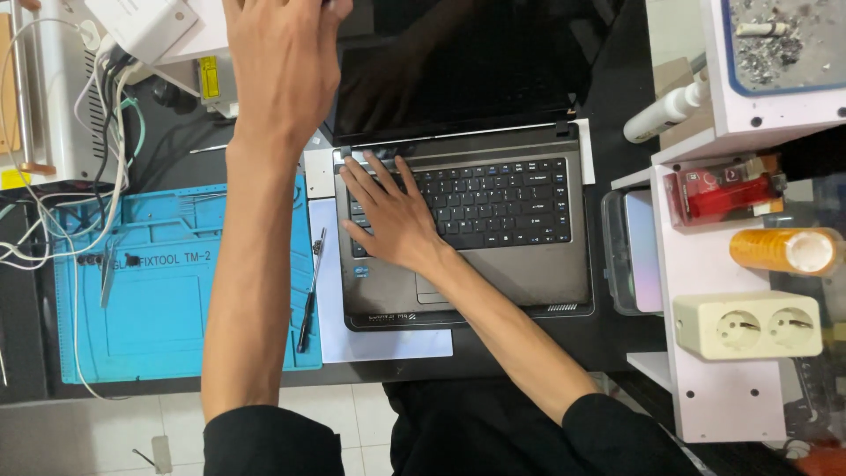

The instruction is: Repairing a laptop by removing the motherboard and reassembling parts.

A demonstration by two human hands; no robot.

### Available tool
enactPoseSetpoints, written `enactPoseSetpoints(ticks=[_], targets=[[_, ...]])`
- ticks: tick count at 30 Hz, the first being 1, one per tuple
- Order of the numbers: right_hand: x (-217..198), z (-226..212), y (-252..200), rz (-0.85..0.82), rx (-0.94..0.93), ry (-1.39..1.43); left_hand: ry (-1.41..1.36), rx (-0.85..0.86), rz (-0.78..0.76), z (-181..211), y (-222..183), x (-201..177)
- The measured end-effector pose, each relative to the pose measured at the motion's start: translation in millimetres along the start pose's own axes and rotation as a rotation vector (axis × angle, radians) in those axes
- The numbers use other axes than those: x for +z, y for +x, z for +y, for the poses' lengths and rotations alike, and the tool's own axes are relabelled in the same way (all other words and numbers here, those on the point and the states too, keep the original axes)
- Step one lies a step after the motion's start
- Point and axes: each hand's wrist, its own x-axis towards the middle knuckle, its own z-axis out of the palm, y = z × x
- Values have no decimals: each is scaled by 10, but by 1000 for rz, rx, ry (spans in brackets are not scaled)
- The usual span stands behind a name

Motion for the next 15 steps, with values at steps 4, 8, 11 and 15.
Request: enactPoseSetpoints(ticks=[4, 8, 11, 15], targets=[[5, -23, 12, -8, 8, 21, -11, 34, 32, 245, 21, -270], [22, -98, 25, 34, 38, 15, -53, 37, 7, 395, -20, -440], [31, -136, 39, 104, 52, 66, -31, 33, -1, 446, -42, -499], [17, -138, 64, 131, 55, 83, -23, 30, -10, 482, -102, -526]])
